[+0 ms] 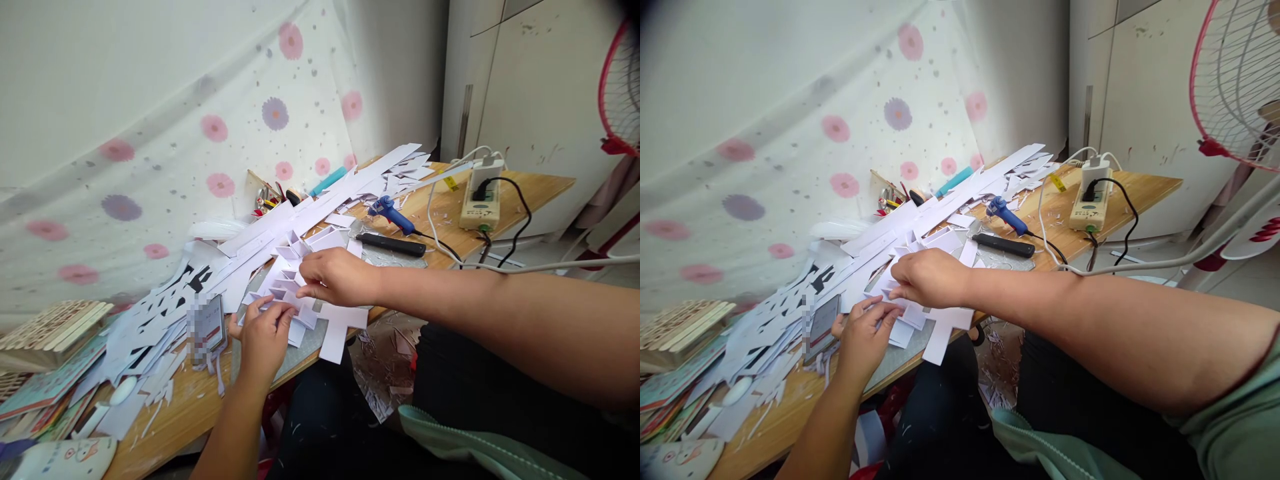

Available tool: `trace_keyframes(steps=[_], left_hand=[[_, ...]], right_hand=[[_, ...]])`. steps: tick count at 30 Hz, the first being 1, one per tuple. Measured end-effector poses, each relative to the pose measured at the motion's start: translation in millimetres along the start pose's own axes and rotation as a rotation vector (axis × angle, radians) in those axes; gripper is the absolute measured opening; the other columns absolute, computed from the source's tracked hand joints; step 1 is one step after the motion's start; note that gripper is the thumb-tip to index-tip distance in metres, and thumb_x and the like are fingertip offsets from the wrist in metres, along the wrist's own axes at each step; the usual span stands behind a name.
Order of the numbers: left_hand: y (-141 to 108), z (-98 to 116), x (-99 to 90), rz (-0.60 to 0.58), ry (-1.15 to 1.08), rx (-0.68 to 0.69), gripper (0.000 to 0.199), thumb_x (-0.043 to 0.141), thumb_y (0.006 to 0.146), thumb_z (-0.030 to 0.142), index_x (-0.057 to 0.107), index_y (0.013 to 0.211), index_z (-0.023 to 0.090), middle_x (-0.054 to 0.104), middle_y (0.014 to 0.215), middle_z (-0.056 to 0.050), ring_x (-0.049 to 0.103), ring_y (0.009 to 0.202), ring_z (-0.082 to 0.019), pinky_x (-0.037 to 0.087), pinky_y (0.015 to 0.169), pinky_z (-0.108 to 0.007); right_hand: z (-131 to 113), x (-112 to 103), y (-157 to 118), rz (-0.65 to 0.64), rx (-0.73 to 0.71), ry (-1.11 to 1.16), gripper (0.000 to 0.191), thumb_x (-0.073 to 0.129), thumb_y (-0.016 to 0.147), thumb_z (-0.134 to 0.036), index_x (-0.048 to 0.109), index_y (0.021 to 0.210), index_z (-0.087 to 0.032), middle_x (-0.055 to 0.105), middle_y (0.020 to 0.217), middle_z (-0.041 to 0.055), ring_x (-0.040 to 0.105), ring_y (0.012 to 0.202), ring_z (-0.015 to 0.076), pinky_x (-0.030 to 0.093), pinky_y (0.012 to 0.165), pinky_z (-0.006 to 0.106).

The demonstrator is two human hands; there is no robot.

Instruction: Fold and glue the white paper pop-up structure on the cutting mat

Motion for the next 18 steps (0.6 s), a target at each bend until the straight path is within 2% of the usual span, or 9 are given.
trace_keyframes(steps=[5,9,12,14,15,18], left_hand=[[-5.0,0.7,-5.5,0.057,-0.001,0.002,0.022,0.054,0.092,0.030,0.075,0.086,0.028,0.074,0.106,-0.009,0.054,0.123,-0.032,0.008,0.110,-0.064],[-10.4,2.5,-12.9,0.090,-0.009,0.055,0.022,0.051,0.093,0.032,0.073,0.090,0.028,0.075,0.105,-0.006,0.056,0.120,-0.031,0.010,0.110,-0.060],[-15.5,3.4,-17.0,0.121,0.007,0.080,0.022,0.051,0.093,0.033,0.071,0.091,0.027,0.072,0.114,-0.006,0.057,0.117,-0.030,0.016,0.109,-0.059],[-18.2,1.1,-15.8,0.114,0.024,0.075,0.020,0.053,0.091,0.034,0.072,0.092,0.027,0.069,0.121,-0.007,0.057,0.116,-0.031,0.021,0.108,-0.059],[-19.0,-0.9,-13.8,0.099,0.032,0.069,0.020,0.054,0.090,0.035,0.072,0.093,0.027,0.067,0.123,-0.007,0.057,0.116,-0.032,0.023,0.107,-0.059],[-19.9,-7.9,-5.4,0.045,0.052,0.063,0.021,0.055,0.089,0.038,0.072,0.096,0.029,0.064,0.128,-0.007,0.056,0.118,-0.033,0.030,0.103,-0.060]], right_hand=[[3.5,1.5,-0.1,-0.002,0.010,0.030,0.038,0.061,0.092,-0.037,0.043,0.063,-0.019,0.048,0.067,-0.0003,0.038,0.062,0.0133,0.022,0.057,0.026],[4.3,-4.1,-0.8,0.035,0.026,0.048,0.043,0.062,0.090,-0.034,0.037,0.059,-0.019,0.041,0.062,-0.0029,0.032,0.059,0.0117,0.019,0.056,0.027],[9.5,-8.2,-2.2,0.044,0.083,0.094,0.047,0.065,0.089,-0.033,0.033,0.056,-0.019,0.035,0.057,-0.0054,0.027,0.055,0.0101,0.019,0.055,0.026],[13.1,-4.7,-4.8,-0.046,0.105,0.177,0.045,0.068,0.087,-0.033,0.038,0.056,-0.019,0.036,0.055,-0.0065,0.030,0.053,0.0092,0.022,0.053,0.025],[13.4,-0.2,-7.4,-0.136,0.097,0.230,0.041,0.070,0.085,-0.032,0.044,0.057,-0.018,0.039,0.055,-0.0066,0.033,0.053,0.0089,0.024,0.053,0.024],[7.0,21.3,-25.3,-0.560,0.045,0.364,0.012,0.072,0.080,-0.017,0.065,0.071,-0.015,0.057,0.062,-0.0048,0.048,0.058,0.0091,0.034,0.057,0.021]])
Point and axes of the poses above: each hand's wrist, its own y-axis towards the middle knuckle, its own x-axis out of the palm, z = x × y, the point moved 6 cm from there along y, towards the middle knuckle
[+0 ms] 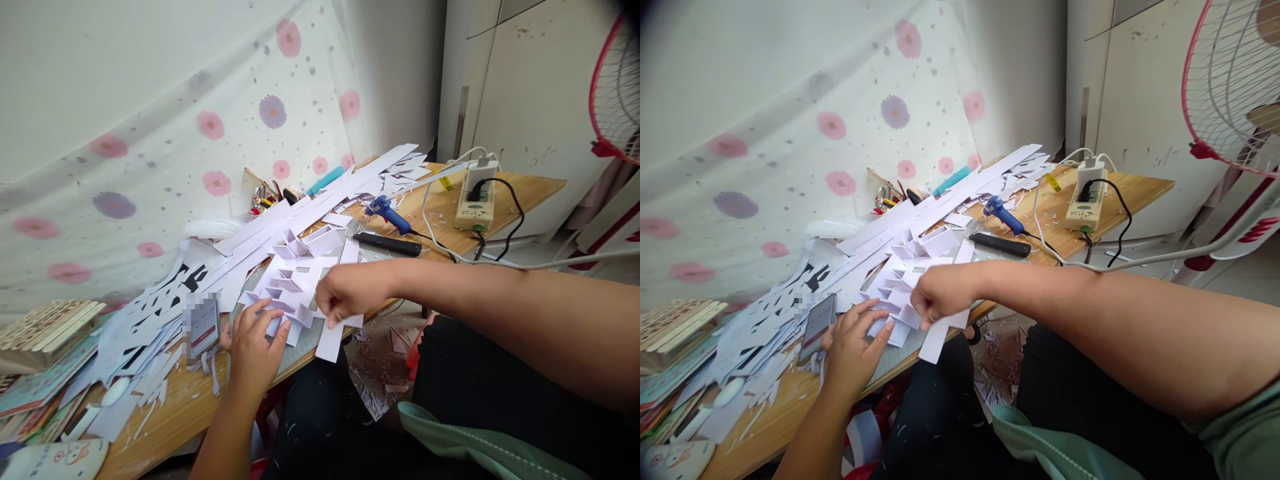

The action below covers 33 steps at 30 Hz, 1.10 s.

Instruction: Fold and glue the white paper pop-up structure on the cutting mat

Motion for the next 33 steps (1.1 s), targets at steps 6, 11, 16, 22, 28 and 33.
trace_keyframes(steps=[6,11,16,22,28,33], left_hand=[[1.1,-6.8,15.7,-0.046,0.085,0.035,0.024,0.053,0.088,0.041,0.072,0.082,0.026,0.060,0.135,-0.008,0.054,0.118,-0.036,0.038,0.098,-0.060],[3.1,-9.5,21.4,-0.037,0.107,0.085,0.034,0.048,0.090,0.040,0.068,0.069,0.024,0.059,0.136,-0.008,0.054,0.117,-0.036,0.044,0.093,-0.057],[5.2,-16.7,13.1,0.029,0.025,0.134,0.036,0.046,0.090,0.040,0.068,0.068,0.023,0.061,0.130,-0.010,0.057,0.114,-0.034,0.046,0.095,-0.052],[1.1,-34.3,-3.2,0.060,-0.090,0.074,0.039,0.044,0.089,0.045,0.071,0.071,0.022,0.061,0.128,-0.012,0.058,0.110,-0.033,0.047,0.094,-0.051],[-3.8,-51.1,-9.9,0.059,-0.184,0.033,0.040,0.047,0.087,0.049,0.074,0.073,0.023,0.060,0.128,-0.010,0.060,0.111,-0.031,0.050,0.094,-0.047],[-8.9,-52.4,-10.9,0.027,-0.243,0.062,0.040,0.047,0.089,0.049,0.074,0.074,0.023,0.058,0.130,-0.010,0.063,0.106,-0.028,0.054,0.086,-0.041]], right_hand=[[-1.5,30.6,-18.1,-0.414,0.099,-0.041,0.023,0.074,0.077,-0.011,0.076,0.098,-0.018,0.074,0.085,-0.0014,0.063,0.073,0.0115,0.043,0.066,0.020],[27.5,-25.5,-25.0,0.022,0.399,-0.411,0.016,0.060,0.087,-0.022,0.075,0.093,-0.020,0.074,0.095,0.0046,0.066,0.085,0.0178,0.044,0.071,0.025],[79.7,-78.0,-56.6,0.335,0.718,-0.575,0.029,0.051,0.089,-0.022,0.066,0.112,-0.013,0.064,0.119,0.0197,0.062,0.104,0.0319,0.046,0.075,0.035],[111.9,-67.9,-60.1,0.289,0.766,-0.561,0.041,0.066,0.080,-0.029,0.061,0.118,-0.014,0.067,0.116,0.0177,0.064,0.102,0.0329,0.049,0.078,0.036],[117.9,-64.8,-59.0,0.292,0.793,-0.562,0.035,0.056,0.082,-0.009,0.061,0.116,-0.009,0.067,0.115,0.0225,0.064,0.105,0.0340,0.048,0.080,0.037],[111.6,-69.0,-56.2,0.372,0.753,-0.517,0.036,0.058,0.082,-0.013,0.063,0.118,-0.007,0.064,0.119,0.0239,0.062,0.108,0.0358,0.047,0.085,0.038]])
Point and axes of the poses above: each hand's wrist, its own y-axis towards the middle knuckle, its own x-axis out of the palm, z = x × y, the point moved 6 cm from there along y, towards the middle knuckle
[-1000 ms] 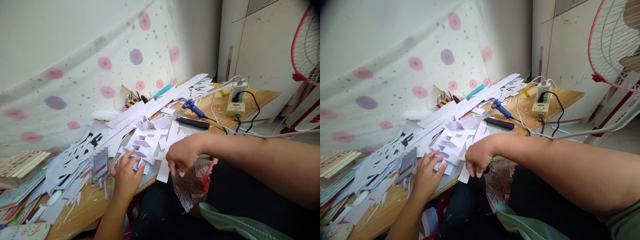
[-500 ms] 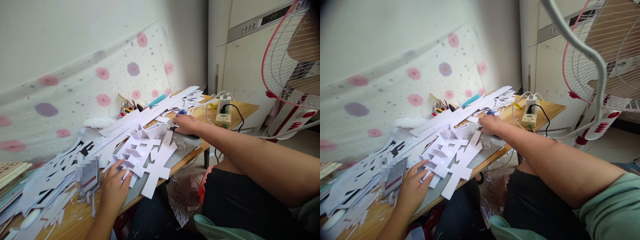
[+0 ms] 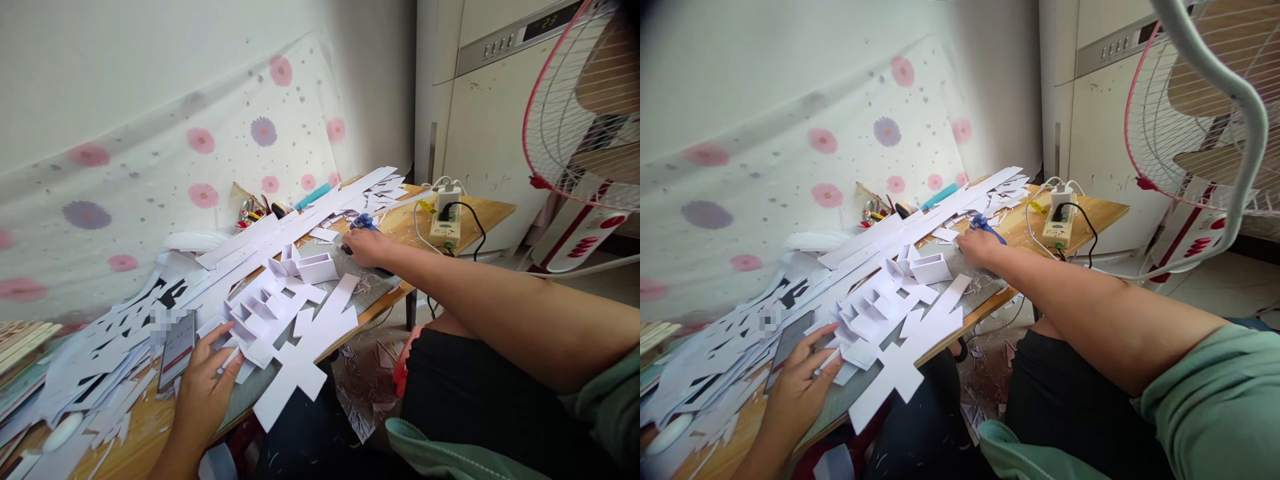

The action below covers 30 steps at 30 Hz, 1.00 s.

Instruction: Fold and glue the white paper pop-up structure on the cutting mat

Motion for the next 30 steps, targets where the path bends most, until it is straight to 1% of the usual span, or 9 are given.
trace_keyframes(steps=[3,5,7,10,12,15,20,24,30], left_hand=[[-2.0,-2.5,2.3,-0.033,-0.022,0.026,0.037,0.049,0.089,0.047,0.074,0.075,0.023,0.058,0.131,-0.008,0.062,0.109,-0.026,0.055,0.087,-0.037],[-2.4,-6.9,4.2,-0.043,-0.047,0.023,0.035,0.050,0.089,0.047,0.074,0.077,0.023,0.058,0.132,-0.008,0.061,0.111,-0.026,0.055,0.087,-0.035],[-2.0,-12.2,5.0,-0.032,-0.081,0.011,0.036,0.050,0.089,0.047,0.074,0.078,0.023,0.057,0.133,-0.008,0.061,0.113,-0.027,0.056,0.088,-0.036],[-0.5,-17.5,6.8,-0.028,-0.118,0.026,0.036,0.049,0.090,0.047,0.075,0.080,0.024,0.055,0.135,-0.008,0.058,0.121,-0.028,0.050,0.100,-0.041],[0.5,-19.2,10.3,-0.058,-0.122,0.056,0.034,0.049,0.091,0.045,0.075,0.083,0.024,0.054,0.138,-0.008,0.056,0.124,-0.028,0.047,0.105,-0.042],[2.2,-21.3,16.2,-0.090,-0.106,0.087,0.031,0.050,0.091,0.042,0.075,0.086,0.024,0.054,0.137,-0.008,0.056,0.123,-0.027,0.046,0.107,-0.041],[8.2,-28.5,23.7,-0.053,-0.103,0.010,0.031,0.051,0.089,0.044,0.075,0.086,0.024,0.056,0.134,-0.008,0.055,0.123,-0.029,0.045,0.106,-0.044],[15.8,-36.3,27.9,0.000,-0.132,-0.092,0.033,0.052,0.085,0.047,0.075,0.085,0.024,0.058,0.131,-0.009,0.055,0.121,-0.030,0.043,0.107,-0.047],[26.1,-40.1,37.7,0.037,-0.168,-0.148,0.031,0.054,0.082,0.045,0.075,0.089,0.023,0.061,0.126,-0.008,0.057,0.118,-0.029,0.045,0.105,-0.045]], right_hand=[[-14.3,-3.0,0.0,0.050,-0.079,0.104,0.043,0.055,0.088,-0.021,0.057,0.130,-0.016,0.061,0.129,0.0156,0.059,0.115,0.0297,0.044,0.092,0.033],[-23.4,-3.3,-0.5,0.051,-0.135,0.177,0.044,0.050,0.090,-0.017,0.055,0.133,-0.020,0.063,0.129,0.0095,0.060,0.114,0.0238,0.044,0.091,0.029],[-29.0,-3.2,-1.0,0.032,-0.167,0.236,0.043,0.048,0.089,-0.011,0.058,0.130,-0.020,0.066,0.125,0.0063,0.063,0.109,0.0196,0.045,0.088,0.024],[-32.5,-5.2,-2.6,0.012,-0.175,0.286,0.039,0.045,0.092,-0.011,0.059,0.127,-0.018,0.068,0.121,0.0057,0.064,0.105,0.0170,0.046,0.083,0.022],[-34.2,-6.9,-4.2,0.008,-0.172,0.288,0.036,0.046,0.096,-0.022,0.055,0.131,-0.019,0.069,0.121,0.0069,0.065,0.104,0.0178,0.047,0.082,0.023],[-37.3,-6.3,-6.7,-0.011,-0.167,0.230,0.051,0.059,0.091,-0.041,0.052,0.135,-0.018,0.069,0.118,0.0109,0.066,0.099,0.0239,0.048,0.078,0.030],[-41.9,-2.5,-9.6,-0.046,-0.178,0.068,0.052,0.065,0.081,-0.034,0.059,0.130,-0.018,0.071,0.110,0.0144,0.066,0.097,0.0322,0.047,0.073,0.034],[-42.5,-4.8,-12.0,-0.043,-0.164,-0.010,0.052,0.061,0.080,-0.035,0.059,0.129,-0.019,0.071,0.110,0.0147,0.066,0.097,0.0316,0.046,0.070,0.033],[-42.7,-7.0,-13.7,-0.049,-0.143,-0.071,0.051,0.060,0.079,-0.033,0.058,0.128,-0.019,0.071,0.108,0.0145,0.067,0.096,0.0310,0.046,0.069,0.033]])
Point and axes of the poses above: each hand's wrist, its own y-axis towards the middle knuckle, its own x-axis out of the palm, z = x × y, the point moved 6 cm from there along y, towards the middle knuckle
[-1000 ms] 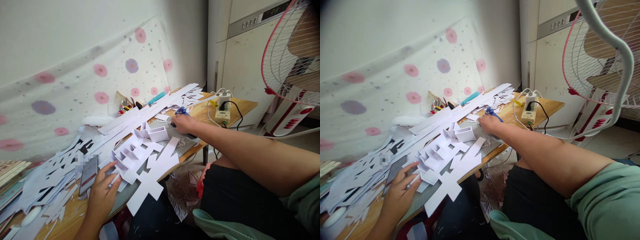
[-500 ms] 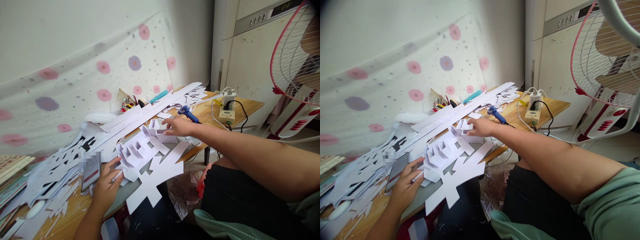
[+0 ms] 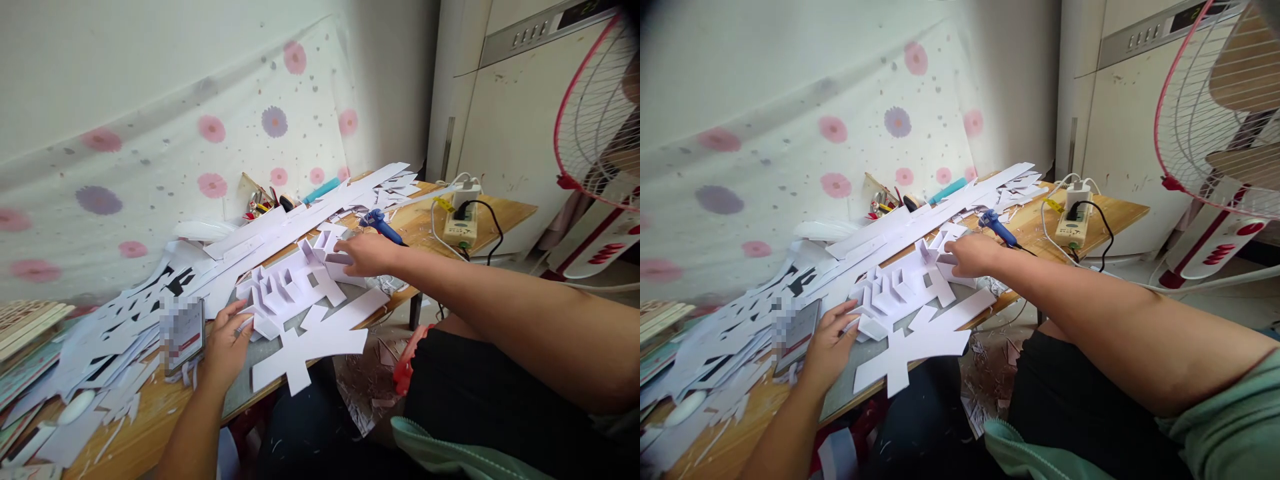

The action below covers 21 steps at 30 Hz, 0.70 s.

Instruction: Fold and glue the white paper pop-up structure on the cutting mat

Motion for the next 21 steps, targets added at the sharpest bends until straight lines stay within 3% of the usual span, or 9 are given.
trace_keyframes(steps=[8,21], left_hand=[[6.5,1.6,6.9,-0.023,-0.073,-0.016,0.024,0.057,0.078,0.039,0.074,0.087,0.025,0.061,0.124,-0.007,0.058,0.119,-0.029,0.045,0.105,-0.046],[5.3,8.2,3.8,0.008,-0.117,0.028,0.022,0.056,0.080,0.038,0.071,0.083,0.022,0.065,0.112,-0.007,0.062,0.107,-0.027,0.047,0.099,-0.045]], right_hand=[[3.5,4.1,1.9,-0.012,0.021,-0.023,0.049,0.059,0.081,-0.035,0.058,0.128,-0.020,0.070,0.113,0.0142,0.066,0.100,0.0308,0.047,0.074,0.034],[2.6,6.4,3.4,0.008,0.031,-0.027,0.048,0.061,0.082,-0.036,0.059,0.128,-0.021,0.071,0.111,0.0123,0.067,0.096,0.0300,0.045,0.066,0.032]])
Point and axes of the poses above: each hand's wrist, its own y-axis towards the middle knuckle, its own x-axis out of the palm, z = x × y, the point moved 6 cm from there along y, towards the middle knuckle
